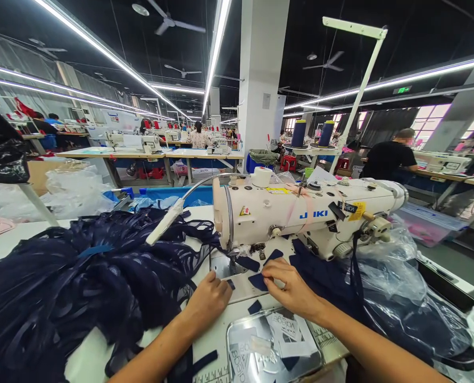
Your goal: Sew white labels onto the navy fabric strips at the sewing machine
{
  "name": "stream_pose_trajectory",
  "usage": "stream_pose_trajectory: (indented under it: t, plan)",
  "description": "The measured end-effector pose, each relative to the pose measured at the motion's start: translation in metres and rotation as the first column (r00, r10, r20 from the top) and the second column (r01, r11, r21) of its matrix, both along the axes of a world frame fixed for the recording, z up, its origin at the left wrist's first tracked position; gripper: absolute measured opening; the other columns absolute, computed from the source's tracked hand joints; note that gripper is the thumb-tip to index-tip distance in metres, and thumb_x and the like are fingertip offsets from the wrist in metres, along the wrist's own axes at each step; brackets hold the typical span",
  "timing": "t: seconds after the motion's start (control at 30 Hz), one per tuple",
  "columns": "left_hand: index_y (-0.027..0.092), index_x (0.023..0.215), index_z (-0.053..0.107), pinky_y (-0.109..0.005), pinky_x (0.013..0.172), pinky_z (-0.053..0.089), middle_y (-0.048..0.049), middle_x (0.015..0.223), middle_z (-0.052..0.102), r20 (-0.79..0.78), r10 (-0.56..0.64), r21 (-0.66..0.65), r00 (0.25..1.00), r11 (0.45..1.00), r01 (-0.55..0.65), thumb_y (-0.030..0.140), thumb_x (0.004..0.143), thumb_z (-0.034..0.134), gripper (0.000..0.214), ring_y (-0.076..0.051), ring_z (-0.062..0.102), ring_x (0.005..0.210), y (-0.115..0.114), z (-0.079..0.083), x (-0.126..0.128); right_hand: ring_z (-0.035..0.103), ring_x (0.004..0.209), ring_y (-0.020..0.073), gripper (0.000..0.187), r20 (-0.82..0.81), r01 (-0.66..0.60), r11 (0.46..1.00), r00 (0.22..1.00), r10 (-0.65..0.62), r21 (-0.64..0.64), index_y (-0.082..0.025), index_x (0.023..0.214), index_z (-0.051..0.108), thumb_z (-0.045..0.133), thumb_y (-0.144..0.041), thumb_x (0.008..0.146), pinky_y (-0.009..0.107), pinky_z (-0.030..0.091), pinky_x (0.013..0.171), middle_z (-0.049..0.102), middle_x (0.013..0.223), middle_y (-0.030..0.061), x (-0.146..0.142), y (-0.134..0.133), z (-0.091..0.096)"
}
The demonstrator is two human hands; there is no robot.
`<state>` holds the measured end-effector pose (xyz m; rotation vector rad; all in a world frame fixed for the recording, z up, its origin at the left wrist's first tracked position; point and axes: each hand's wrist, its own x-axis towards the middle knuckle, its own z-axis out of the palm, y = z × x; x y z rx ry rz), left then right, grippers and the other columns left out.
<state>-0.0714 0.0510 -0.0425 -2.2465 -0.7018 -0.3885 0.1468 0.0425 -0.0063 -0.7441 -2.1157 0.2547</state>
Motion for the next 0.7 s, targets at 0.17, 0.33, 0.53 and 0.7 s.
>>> stream_pose_trajectory:
  t: [0.17,0.33,0.53,0.7]
  plan:
    - [0.013,0.059,0.049,-0.030,0.055,0.029,-0.0008,0.054,0.051,-0.003,-0.002,-0.021,1.000,1.000,0.002,0.000,0.079,0.038,0.026,-0.014,0.044,0.046,0.001,0.000,0.002,0.049,0.069,0.0155,0.019,0.298,-0.012,0.899,0.945,-0.133,0.438,-0.011,0.087,0.057,0.038,-0.008,0.084,0.033,0.035,0.068,0.058,0.073,0.0064,-0.005,0.010,-0.009]
    - [0.012,0.060,0.050,-0.030,0.055,0.030,-0.0010,0.054,0.052,-0.019,0.005,-0.048,1.000,0.999,-0.006,0.001,0.078,0.042,0.022,-0.014,0.046,0.047,0.000,0.001,0.002,0.049,0.078,0.0194,0.019,0.616,-0.132,0.877,0.759,-0.211,0.462,-0.011,0.086,0.059,0.040,-0.007,0.083,0.035,0.035,0.072,0.058,0.079,0.0082,-0.011,0.026,-0.024]
    - [0.012,0.060,0.050,-0.030,0.057,0.030,-0.0011,0.054,0.053,-0.014,0.004,-0.057,1.000,0.998,-0.004,0.001,0.078,0.041,0.023,-0.015,0.046,0.047,0.000,0.000,0.001,0.048,0.087,0.0188,0.016,0.632,-0.042,0.951,0.756,-0.170,0.306,-0.014,0.095,0.057,0.046,-0.014,0.083,0.036,0.034,0.083,0.058,0.092,0.0075,-0.016,0.036,-0.028]
    - [0.012,0.061,0.051,-0.030,0.058,0.030,-0.0010,0.055,0.052,0.014,-0.010,-0.040,1.000,0.999,0.010,-0.002,0.078,0.037,0.026,-0.014,0.044,0.047,0.001,0.002,0.001,0.049,0.076,0.0170,0.016,0.725,-0.116,0.920,0.656,-0.211,0.373,-0.014,0.077,0.057,0.042,-0.012,0.085,0.031,0.037,0.074,0.058,0.077,0.0044,-0.025,0.037,-0.021]
